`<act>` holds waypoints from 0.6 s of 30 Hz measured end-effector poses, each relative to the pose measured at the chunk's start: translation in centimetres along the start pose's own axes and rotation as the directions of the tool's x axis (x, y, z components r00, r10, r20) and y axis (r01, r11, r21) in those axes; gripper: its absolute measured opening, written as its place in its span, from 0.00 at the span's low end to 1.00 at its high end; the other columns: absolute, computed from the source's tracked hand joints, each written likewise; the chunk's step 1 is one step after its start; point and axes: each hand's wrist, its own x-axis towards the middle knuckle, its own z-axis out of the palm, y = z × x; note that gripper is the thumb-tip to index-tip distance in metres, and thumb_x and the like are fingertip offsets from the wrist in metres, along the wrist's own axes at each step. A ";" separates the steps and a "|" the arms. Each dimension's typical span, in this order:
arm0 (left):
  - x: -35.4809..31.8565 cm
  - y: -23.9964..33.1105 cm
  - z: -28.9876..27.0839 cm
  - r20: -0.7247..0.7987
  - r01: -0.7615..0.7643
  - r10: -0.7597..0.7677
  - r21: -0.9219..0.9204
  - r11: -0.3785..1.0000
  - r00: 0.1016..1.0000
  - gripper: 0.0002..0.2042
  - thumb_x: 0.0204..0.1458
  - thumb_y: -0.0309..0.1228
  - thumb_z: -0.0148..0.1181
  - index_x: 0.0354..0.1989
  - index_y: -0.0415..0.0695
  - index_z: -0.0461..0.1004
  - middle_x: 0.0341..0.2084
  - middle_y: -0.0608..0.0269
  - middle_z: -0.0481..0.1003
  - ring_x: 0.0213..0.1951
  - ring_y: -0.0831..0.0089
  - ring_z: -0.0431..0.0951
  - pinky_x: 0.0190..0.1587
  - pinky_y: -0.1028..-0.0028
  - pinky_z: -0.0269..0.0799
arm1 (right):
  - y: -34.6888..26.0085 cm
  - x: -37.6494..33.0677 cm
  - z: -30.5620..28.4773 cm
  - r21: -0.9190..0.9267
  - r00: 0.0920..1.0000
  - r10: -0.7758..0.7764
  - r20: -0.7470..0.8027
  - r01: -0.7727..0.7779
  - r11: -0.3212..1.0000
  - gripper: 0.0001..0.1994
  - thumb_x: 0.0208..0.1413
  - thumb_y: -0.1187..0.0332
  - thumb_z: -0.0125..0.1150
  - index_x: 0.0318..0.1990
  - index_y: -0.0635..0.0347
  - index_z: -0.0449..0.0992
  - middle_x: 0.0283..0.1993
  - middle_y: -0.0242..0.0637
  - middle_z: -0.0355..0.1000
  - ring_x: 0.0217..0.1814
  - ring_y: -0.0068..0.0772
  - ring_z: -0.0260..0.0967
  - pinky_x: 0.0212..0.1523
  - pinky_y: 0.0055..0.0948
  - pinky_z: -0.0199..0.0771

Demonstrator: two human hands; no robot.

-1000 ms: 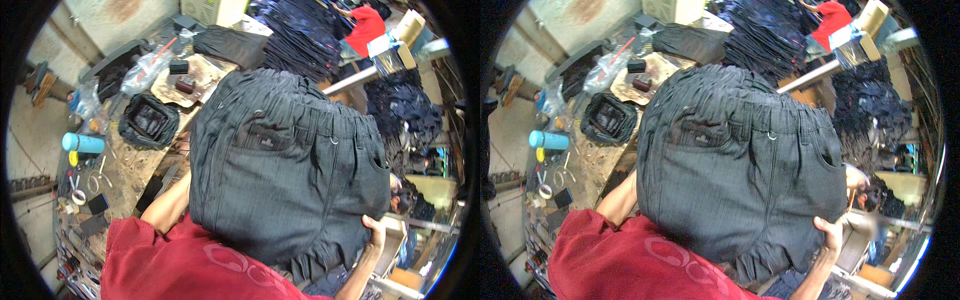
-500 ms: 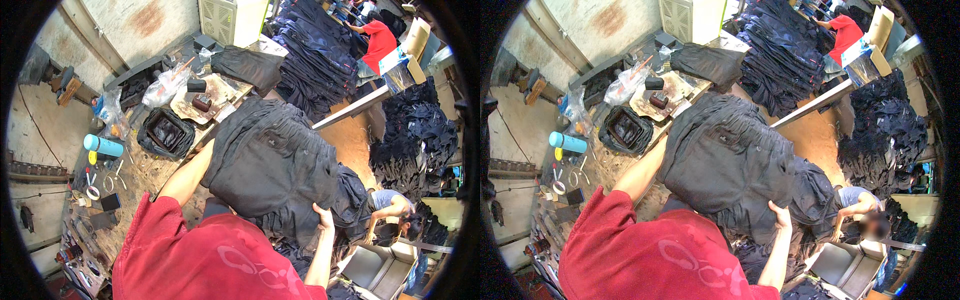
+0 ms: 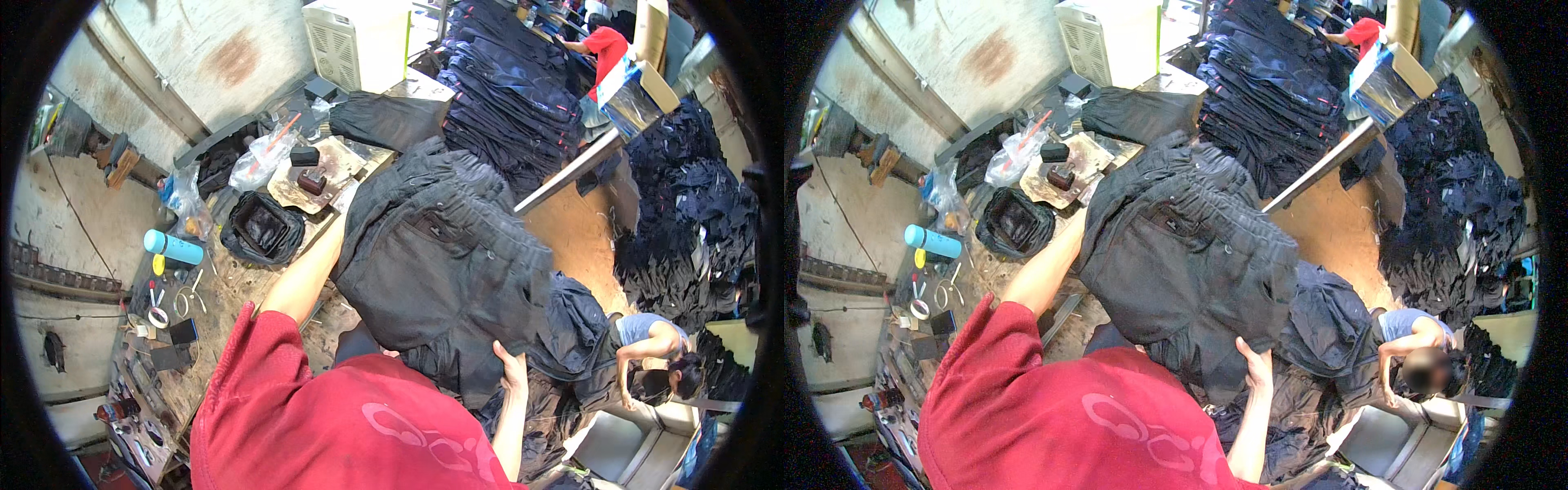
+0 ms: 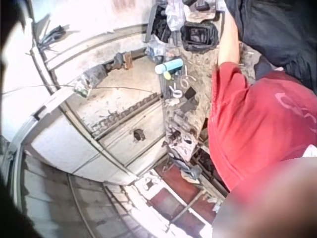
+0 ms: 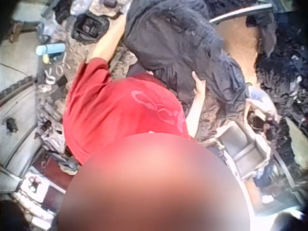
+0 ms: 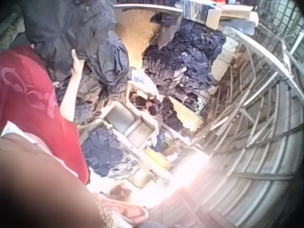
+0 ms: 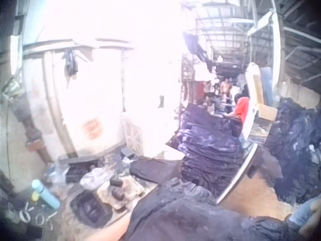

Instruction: The person repeatedly picks up black trousers from a large pile, shakes them out, folds them, and places them on a nearby table. The person continues this cycle throughout the clip.

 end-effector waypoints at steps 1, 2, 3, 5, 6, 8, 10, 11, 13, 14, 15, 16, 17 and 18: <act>0.6 -0.2 -0.1 -0.005 -0.002 0.002 0.035 0.999 1.000 0.29 0.66 0.54 0.47 0.61 0.42 0.76 0.57 0.44 0.80 0.59 0.54 0.79 0.64 0.56 0.71 | 0.1 0.6 0.1 0.009 0.999 -0.025 0.031 0.025 1.000 0.40 0.50 0.71 0.81 0.71 0.64 0.67 0.69 0.39 0.71 0.70 0.38 0.67 0.72 0.38 0.62; 1.3 -0.3 0.0 -0.007 -0.008 0.009 0.077 0.997 1.000 0.29 0.66 0.54 0.47 0.61 0.42 0.76 0.57 0.44 0.80 0.59 0.54 0.80 0.64 0.56 0.71 | 0.3 1.1 0.1 0.008 0.998 -0.032 0.045 0.031 0.999 0.39 0.51 0.70 0.81 0.70 0.64 0.68 0.68 0.38 0.72 0.70 0.38 0.68 0.72 0.38 0.63; 2.1 -0.4 -0.2 -0.003 -0.016 0.017 0.119 0.993 1.000 0.29 0.66 0.54 0.48 0.61 0.42 0.76 0.57 0.44 0.80 0.59 0.54 0.80 0.63 0.56 0.71 | 0.3 1.7 -0.1 -0.001 0.999 -0.046 0.021 0.046 0.999 0.38 0.51 0.68 0.81 0.69 0.65 0.69 0.68 0.39 0.72 0.69 0.38 0.69 0.70 0.37 0.64; 3.2 0.1 -1.1 0.020 -0.036 0.032 0.197 0.980 0.999 0.29 0.66 0.54 0.48 0.61 0.42 0.76 0.56 0.44 0.80 0.58 0.54 0.80 0.63 0.56 0.71 | 0.3 2.4 -0.5 -0.024 0.999 -0.051 -0.015 0.051 0.998 0.38 0.51 0.65 0.81 0.68 0.66 0.71 0.66 0.39 0.74 0.66 0.38 0.71 0.67 0.36 0.68; 3.4 0.7 -1.9 0.033 -0.052 0.046 0.239 0.970 0.998 0.29 0.66 0.54 0.48 0.61 0.42 0.76 0.56 0.44 0.80 0.58 0.54 0.80 0.63 0.56 0.71 | 0.4 2.6 -0.7 -0.043 0.998 -0.053 -0.022 0.052 0.998 0.40 0.49 0.63 0.83 0.68 0.66 0.70 0.65 0.40 0.75 0.65 0.37 0.72 0.67 0.35 0.69; 3.0 2.8 -4.0 0.039 -0.115 0.108 0.390 0.914 0.993 0.29 0.65 0.54 0.48 0.61 0.42 0.76 0.56 0.44 0.80 0.58 0.54 0.80 0.63 0.56 0.71 | 0.7 2.5 -1.0 -0.106 0.997 -0.074 0.008 0.075 0.992 0.43 0.48 0.59 0.84 0.70 0.67 0.68 0.64 0.41 0.75 0.65 0.38 0.72 0.67 0.35 0.68; 0.4 5.7 -5.6 -0.103 -0.222 0.353 0.608 0.762 0.930 0.20 0.63 0.39 0.61 0.61 0.46 0.76 0.48 0.49 0.84 0.50 0.49 0.84 0.54 0.55 0.75 | 1.1 2.1 -0.9 -0.217 0.985 -0.166 -0.042 0.153 0.964 0.49 0.47 0.56 0.85 0.73 0.68 0.62 0.68 0.45 0.72 0.68 0.39 0.70 0.69 0.37 0.66; -0.9 7.7 -6.4 -0.133 -0.312 0.431 0.508 0.803 0.892 0.20 0.62 0.36 0.63 0.61 0.46 0.75 0.47 0.51 0.84 0.49 0.52 0.84 0.52 0.57 0.77 | 1.2 1.7 -0.6 -0.276 0.976 -0.208 -0.058 0.184 0.943 0.52 0.47 0.55 0.85 0.74 0.68 0.59 0.69 0.47 0.70 0.69 0.39 0.68 0.70 0.38 0.65; -3.2 12.1 -6.8 -0.116 -0.552 0.612 0.326 0.767 0.782 0.22 0.60 0.34 0.67 0.63 0.46 0.74 0.45 0.54 0.84 0.45 0.57 0.84 0.50 0.59 0.78 | 0.7 0.9 0.2 -0.431 0.929 -0.332 -0.161 0.236 0.871 0.57 0.45 0.53 0.85 0.77 0.66 0.53 0.73 0.53 0.64 0.73 0.45 0.64 0.73 0.42 0.62; -4.4 13.9 -5.9 -0.066 -0.668 0.701 0.250 0.701 0.710 0.23 0.60 0.35 0.69 0.63 0.45 0.74 0.45 0.56 0.84 0.43 0.59 0.84 0.49 0.60 0.78 | 0.2 0.3 0.8 -0.508 0.910 -0.333 -0.249 0.170 0.845 0.60 0.45 0.52 0.85 0.78 0.66 0.49 0.75 0.56 0.61 0.75 0.47 0.62 0.74 0.44 0.61; -5.4 15.5 -4.2 0.018 -0.724 0.735 0.192 0.663 0.678 0.24 0.58 0.37 0.71 0.61 0.43 0.75 0.47 0.59 0.84 0.43 0.62 0.83 0.50 0.62 0.78 | -0.8 -0.5 1.2 -0.699 0.881 -0.324 -0.346 -0.012 0.715 0.64 0.43 0.51 0.85 0.80 0.60 0.44 0.77 0.61 0.55 0.78 0.56 0.56 0.76 0.50 0.58; -6.9 16.5 -2.2 -0.019 -0.811 0.829 0.195 0.552 0.559 0.23 0.56 0.40 0.74 0.55 0.41 0.79 0.48 0.57 0.83 0.51 0.59 0.81 0.55 0.62 0.75 | -1.7 -1.2 2.1 -0.776 0.788 -0.495 -0.366 0.035 0.629 0.59 0.46 0.53 0.84 0.80 0.57 0.49 0.75 0.60 0.58 0.76 0.61 0.58 0.75 0.53 0.59; -7.8 17.6 -0.7 0.044 -0.764 0.774 0.205 0.612 0.631 0.22 0.54 0.38 0.75 0.54 0.42 0.80 0.46 0.57 0.82 0.49 0.59 0.80 0.54 0.63 0.75 | -3.0 -1.6 3.1 -0.795 0.698 -0.615 -0.366 0.108 0.597 0.54 0.48 0.55 0.82 0.79 0.58 0.53 0.73 0.58 0.60 0.75 0.60 0.59 0.74 0.52 0.60; -8.4 18.3 -0.4 0.140 -0.765 0.756 0.216 0.607 0.639 0.21 0.52 0.37 0.76 0.52 0.43 0.80 0.44 0.56 0.82 0.48 0.59 0.80 0.53 0.63 0.75 | -4.3 -2.0 4.2 -0.806 0.599 -0.704 -0.382 0.156 0.570 0.50 0.51 0.58 0.81 0.77 0.58 0.57 0.72 0.55 0.62 0.74 0.58 0.60 0.73 0.51 0.60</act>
